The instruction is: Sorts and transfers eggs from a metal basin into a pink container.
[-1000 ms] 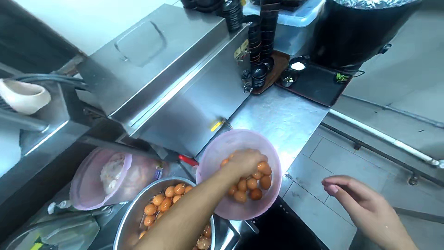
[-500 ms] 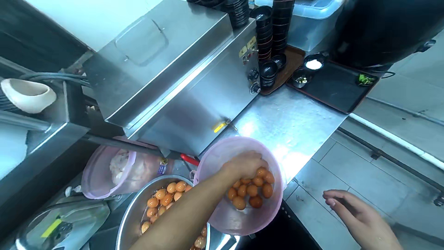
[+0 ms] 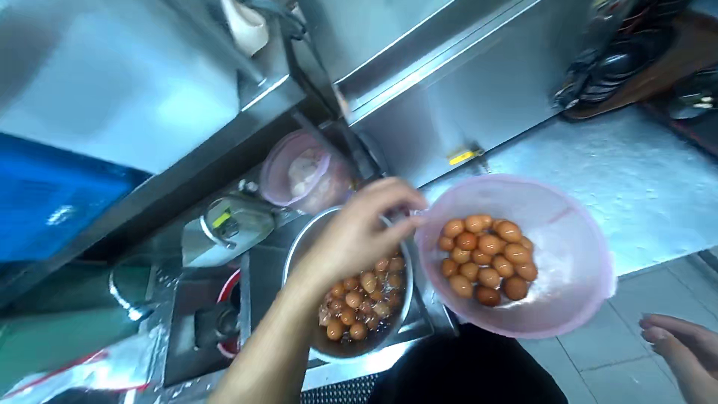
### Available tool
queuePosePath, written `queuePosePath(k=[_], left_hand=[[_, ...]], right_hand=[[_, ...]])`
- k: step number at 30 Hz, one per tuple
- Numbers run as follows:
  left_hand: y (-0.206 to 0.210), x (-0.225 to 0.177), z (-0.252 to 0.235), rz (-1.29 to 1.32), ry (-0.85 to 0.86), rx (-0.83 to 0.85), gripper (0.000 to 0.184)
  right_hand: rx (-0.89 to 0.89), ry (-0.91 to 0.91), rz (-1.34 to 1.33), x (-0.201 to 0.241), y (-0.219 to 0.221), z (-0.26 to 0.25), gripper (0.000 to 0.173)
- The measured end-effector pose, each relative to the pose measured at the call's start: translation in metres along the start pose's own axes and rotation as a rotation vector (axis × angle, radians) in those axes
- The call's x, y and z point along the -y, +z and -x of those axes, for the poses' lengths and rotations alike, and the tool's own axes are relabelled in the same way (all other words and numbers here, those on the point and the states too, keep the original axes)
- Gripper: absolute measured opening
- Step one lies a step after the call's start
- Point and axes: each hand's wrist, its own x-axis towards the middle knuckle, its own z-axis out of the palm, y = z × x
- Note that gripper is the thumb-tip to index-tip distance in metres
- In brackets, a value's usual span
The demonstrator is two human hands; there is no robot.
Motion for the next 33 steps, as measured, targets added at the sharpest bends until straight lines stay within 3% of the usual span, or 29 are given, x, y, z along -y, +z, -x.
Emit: queuePosePath(k=[2, 5, 7, 11, 15, 16, 20, 25, 31, 33], left_hand=[[-0.009, 0.045, 0.065, -0.184, -0.427, 0.003, 0.014], [0.041, 0.098, 0.156, -0.294, -1.059, 0.354, 0.04], [0.084, 0.106, 0.193, -0.241, -1.228, 0.427, 0.053], [0.131, 0.095, 0.211, -0.284, -1.32, 0.354, 0.073], [0.148, 0.105, 0.213, -0.273, -1.284, 0.272, 0.091], [0.148, 0.108, 0.211, -0.231, -1.266, 0.26, 0.09], [0.155, 0.116, 0.201, -0.065, -1.194, 0.204, 0.084], [0.162, 0.126, 0.192, -0.029, -1.21, 0.215, 0.083], [0.17, 0.146, 0.2, 0.355, -1.174, 0.016, 0.05], [0.172, 0.149, 0.202, 0.411, -1.166, -0.036, 0.048]], right_hand=[[0.026, 0.008, 0.075, -0.001, 0.007, -0.005, 0.037], [0.085, -0.036, 0.153, 0.013, 0.023, -0.012, 0.036], [0.118, -0.071, 0.227, 0.022, 0.035, -0.016, 0.035], [0.157, -0.124, 0.327, 0.028, 0.057, -0.018, 0.038], [0.113, -0.222, 0.377, 0.011, 0.061, -0.02, 0.041], [0.13, -0.239, 0.408, 0.009, 0.058, -0.02, 0.043], [0.198, -0.099, 0.472, 0.069, 0.068, -0.002, 0.036], [0.303, -0.127, 0.507, 0.056, 0.082, 0.013, 0.03], [0.452, -0.134, 0.507, 0.042, 0.1, 0.029, 0.034], [0.465, -0.135, 0.512, 0.04, 0.102, 0.031, 0.035]])
